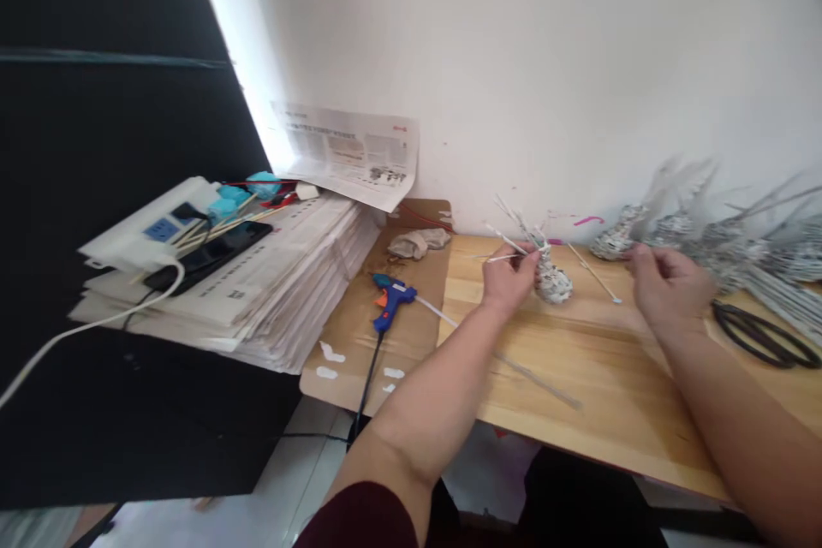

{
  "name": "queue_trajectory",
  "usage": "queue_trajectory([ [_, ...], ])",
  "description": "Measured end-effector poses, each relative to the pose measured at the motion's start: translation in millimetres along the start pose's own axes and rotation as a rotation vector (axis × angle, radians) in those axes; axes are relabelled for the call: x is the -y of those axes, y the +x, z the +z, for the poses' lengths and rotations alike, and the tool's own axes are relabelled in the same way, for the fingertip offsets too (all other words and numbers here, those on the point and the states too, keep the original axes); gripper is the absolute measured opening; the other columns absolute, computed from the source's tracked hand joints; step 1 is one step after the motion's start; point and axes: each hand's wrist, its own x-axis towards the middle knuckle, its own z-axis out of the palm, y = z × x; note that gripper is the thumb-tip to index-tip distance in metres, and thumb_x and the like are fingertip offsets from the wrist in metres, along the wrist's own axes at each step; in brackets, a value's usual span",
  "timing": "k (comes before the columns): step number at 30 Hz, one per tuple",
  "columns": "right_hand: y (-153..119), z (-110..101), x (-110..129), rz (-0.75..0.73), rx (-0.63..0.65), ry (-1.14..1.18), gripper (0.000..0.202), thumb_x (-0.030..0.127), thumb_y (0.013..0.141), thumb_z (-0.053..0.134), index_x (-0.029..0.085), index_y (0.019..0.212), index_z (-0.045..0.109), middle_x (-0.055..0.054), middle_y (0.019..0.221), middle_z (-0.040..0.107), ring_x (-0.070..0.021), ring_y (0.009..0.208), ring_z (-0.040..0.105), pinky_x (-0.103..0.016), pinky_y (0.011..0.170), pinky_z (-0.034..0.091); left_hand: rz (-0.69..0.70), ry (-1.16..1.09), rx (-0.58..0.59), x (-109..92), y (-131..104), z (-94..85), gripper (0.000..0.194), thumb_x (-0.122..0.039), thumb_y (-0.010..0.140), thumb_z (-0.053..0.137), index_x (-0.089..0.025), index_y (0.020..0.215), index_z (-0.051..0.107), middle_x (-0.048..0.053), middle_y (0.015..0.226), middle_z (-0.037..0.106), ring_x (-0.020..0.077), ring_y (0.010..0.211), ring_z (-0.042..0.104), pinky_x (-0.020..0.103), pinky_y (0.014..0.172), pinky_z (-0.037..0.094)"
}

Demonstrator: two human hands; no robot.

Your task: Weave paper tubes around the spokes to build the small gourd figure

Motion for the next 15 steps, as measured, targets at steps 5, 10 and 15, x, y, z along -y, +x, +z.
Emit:
queue_trajectory([
  [5,-17.0,-8.9,19.8,0.117,0.013,0.118,0.028,0.047,0.082,0.056,0.023,0.075,0.068,-0.010,0.069,0.069,-0.0230,0.062,0.063,-0.038,0.062,0.047,-0.026,0.065,-0.004,4.2,7.0,-4.9,0.020,-0.028,0.078,0.068,-0.012,0.090,0.066,0.003,0.065,0.065,0.0126,0.054,0.060,0.026,0.058,0.050],
  [10,-66.7,-60.9,25.6,0.087,0.175,-0.035,0.030,0.046,0.085,0.053,0.021,0.081,0.070,-0.005,0.072,0.070,-0.0192,0.067,0.063,-0.031,0.065,0.046,-0.010,0.090,-0.009,-0.5,0.6,-7.3,0.022,-0.033,0.075,0.069,-0.014,0.085,0.065,0.001,0.063,0.064,0.0116,0.053,0.060,0.023,0.057,0.050],
  [15,-105.0,-119.5,6.1,0.103,0.181,-0.256,0.028,0.041,0.089,0.050,0.022,0.077,0.067,-0.002,0.071,0.068,-0.0168,0.066,0.060,-0.027,0.067,0.044,0.023,0.043,0.021,6.9,1.2,-6.0,0.033,-0.040,0.069,0.070,-0.014,0.087,0.063,-0.001,0.065,0.064,0.0124,0.053,0.061,0.026,0.056,0.054],
])
